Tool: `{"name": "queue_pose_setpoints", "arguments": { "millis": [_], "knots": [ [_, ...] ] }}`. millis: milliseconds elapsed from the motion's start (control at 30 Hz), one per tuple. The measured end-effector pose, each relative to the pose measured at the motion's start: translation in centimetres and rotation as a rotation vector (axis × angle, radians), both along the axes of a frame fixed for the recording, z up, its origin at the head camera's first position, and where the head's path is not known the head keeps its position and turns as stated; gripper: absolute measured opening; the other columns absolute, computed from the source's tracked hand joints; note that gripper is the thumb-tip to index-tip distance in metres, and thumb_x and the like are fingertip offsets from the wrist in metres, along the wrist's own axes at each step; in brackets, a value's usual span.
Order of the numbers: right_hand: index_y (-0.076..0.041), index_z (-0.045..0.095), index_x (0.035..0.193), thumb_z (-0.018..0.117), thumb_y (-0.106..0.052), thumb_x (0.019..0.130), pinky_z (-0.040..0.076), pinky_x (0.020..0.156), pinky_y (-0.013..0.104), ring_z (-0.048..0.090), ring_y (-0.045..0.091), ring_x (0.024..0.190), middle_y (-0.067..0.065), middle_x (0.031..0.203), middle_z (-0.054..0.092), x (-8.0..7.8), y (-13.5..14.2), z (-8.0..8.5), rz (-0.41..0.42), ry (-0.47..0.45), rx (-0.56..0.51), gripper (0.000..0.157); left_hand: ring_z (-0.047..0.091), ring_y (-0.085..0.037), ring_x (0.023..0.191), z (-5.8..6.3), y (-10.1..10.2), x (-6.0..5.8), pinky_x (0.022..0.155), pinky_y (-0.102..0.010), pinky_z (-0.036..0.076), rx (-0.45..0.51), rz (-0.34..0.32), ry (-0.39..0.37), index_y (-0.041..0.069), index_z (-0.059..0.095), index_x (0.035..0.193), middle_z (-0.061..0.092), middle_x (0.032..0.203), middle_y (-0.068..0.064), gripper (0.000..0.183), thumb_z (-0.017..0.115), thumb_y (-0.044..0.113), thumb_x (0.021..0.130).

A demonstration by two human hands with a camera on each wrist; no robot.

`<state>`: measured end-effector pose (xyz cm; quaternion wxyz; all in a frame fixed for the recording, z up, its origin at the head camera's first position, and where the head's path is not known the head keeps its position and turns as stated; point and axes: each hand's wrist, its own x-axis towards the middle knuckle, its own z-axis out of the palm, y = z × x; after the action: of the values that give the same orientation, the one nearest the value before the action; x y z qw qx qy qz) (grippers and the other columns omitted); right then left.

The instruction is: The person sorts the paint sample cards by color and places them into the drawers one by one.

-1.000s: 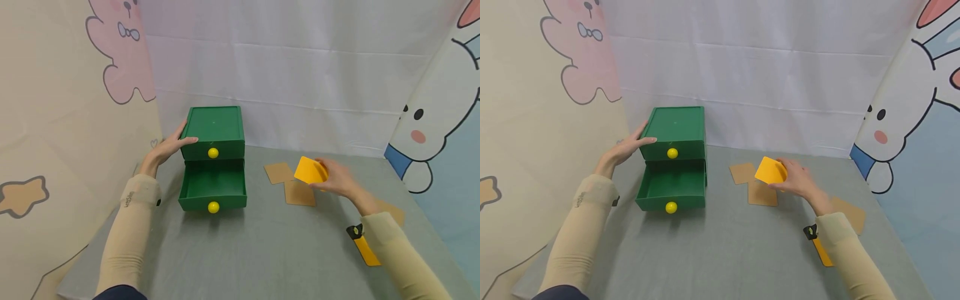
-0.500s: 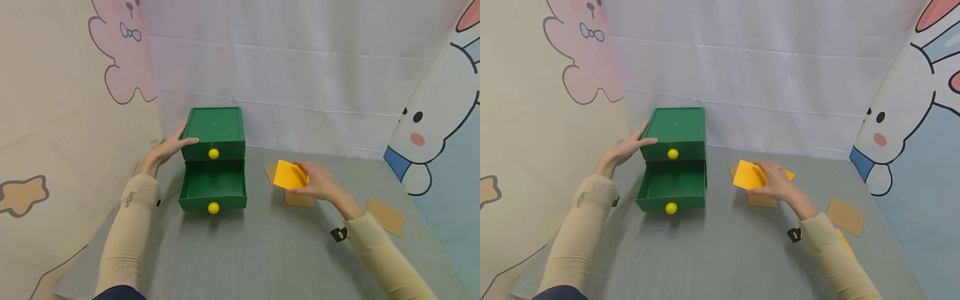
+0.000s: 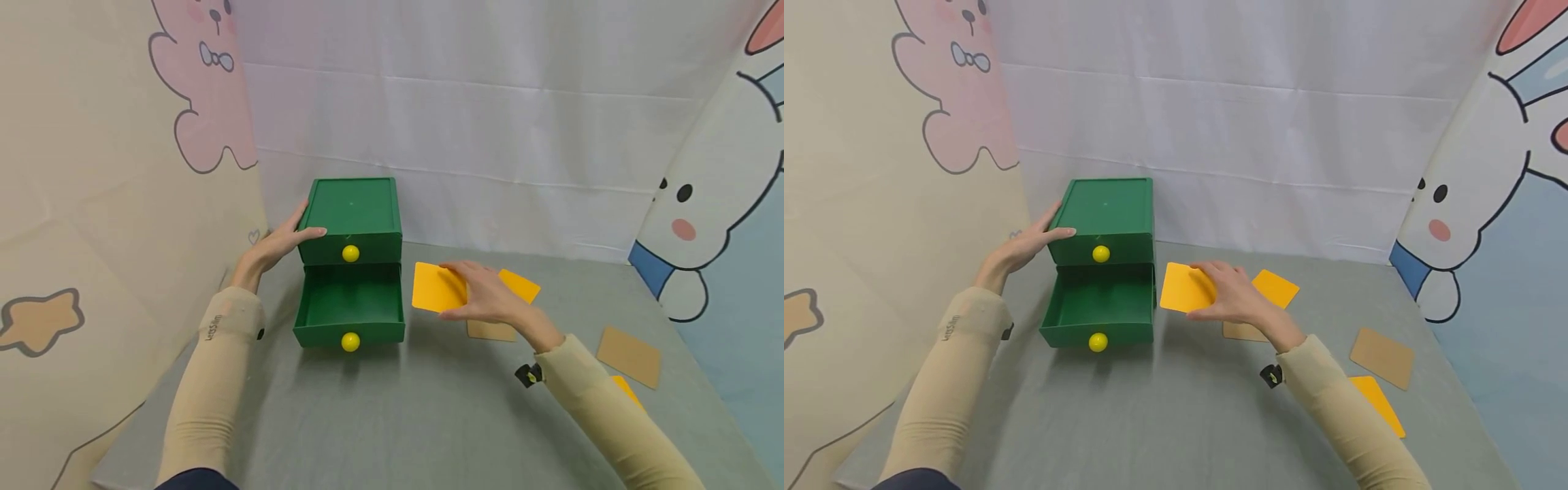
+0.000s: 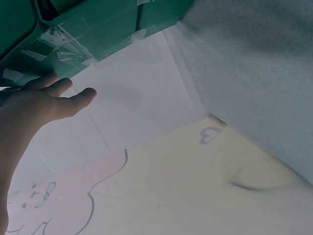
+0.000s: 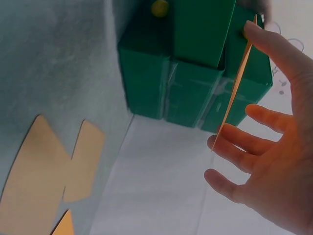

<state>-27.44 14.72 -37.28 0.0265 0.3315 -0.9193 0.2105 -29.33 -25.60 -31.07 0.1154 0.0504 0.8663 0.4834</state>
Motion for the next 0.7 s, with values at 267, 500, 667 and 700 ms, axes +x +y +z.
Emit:
{"name": "queue_pose_setpoints", "arguments": {
  "millis": [267, 500, 667, 700],
  "knots": [
    [-0.015, 0.047, 0.142, 0.08, -0.05, 0.07, 0.037, 0.102, 0.052, 0.049, 0.028, 0.122, 0.007, 0.14, 0.053, 0.1, -2.7, 1.1, 0.076, 0.018, 0.008, 0.087, -0.016, -0.027, 0.15, 0.0, 0.0, -0.1, 0.118, -0.065, -0.001, 0.003, -0.001, 0.001, 0.032, -0.019, 0.153, -0.022, 0.161, 0.004, 0.094, 0.054, 0.046, 0.094],
    [-0.017, 0.049, 0.141, 0.079, -0.054, 0.071, 0.038, 0.103, 0.051, 0.048, 0.027, 0.126, 0.006, 0.14, 0.053, 0.3, -4.8, 1.3, 0.12, 0.036, 0.027, 0.085, -0.016, -0.027, 0.15, -0.1, 0.0, -0.2, 0.118, -0.064, -0.001, 0.01, -0.001, 0.003, 0.032, -0.018, 0.153, -0.021, 0.161, 0.004, 0.094, 0.055, 0.046, 0.094],
    [-0.023, 0.048, 0.141, 0.076, -0.062, 0.07, 0.043, 0.099, 0.048, 0.049, 0.026, 0.124, 0.004, 0.141, 0.052, 0.5, -6.1, 1.5, 0.117, 0.022, 0.048, 0.086, -0.016, -0.027, 0.151, -0.2, 0.2, -0.2, 0.118, -0.065, 0.0, -0.003, 0.013, 0.0, 0.031, -0.018, 0.153, -0.021, 0.161, 0.003, 0.094, 0.054, 0.045, 0.094],
    [-0.023, 0.048, 0.141, 0.076, -0.063, 0.07, 0.042, 0.099, 0.048, 0.049, 0.026, 0.124, 0.004, 0.141, 0.052, 0.5, -6.5, 1.5, 0.122, 0.014, 0.045, 0.087, -0.015, -0.027, 0.151, -0.2, 0.3, -0.2, 0.118, -0.065, 0.0, -0.005, 0.016, 0.002, 0.031, -0.018, 0.153, -0.02, 0.162, 0.003, 0.094, 0.054, 0.045, 0.094]
  ]
}}
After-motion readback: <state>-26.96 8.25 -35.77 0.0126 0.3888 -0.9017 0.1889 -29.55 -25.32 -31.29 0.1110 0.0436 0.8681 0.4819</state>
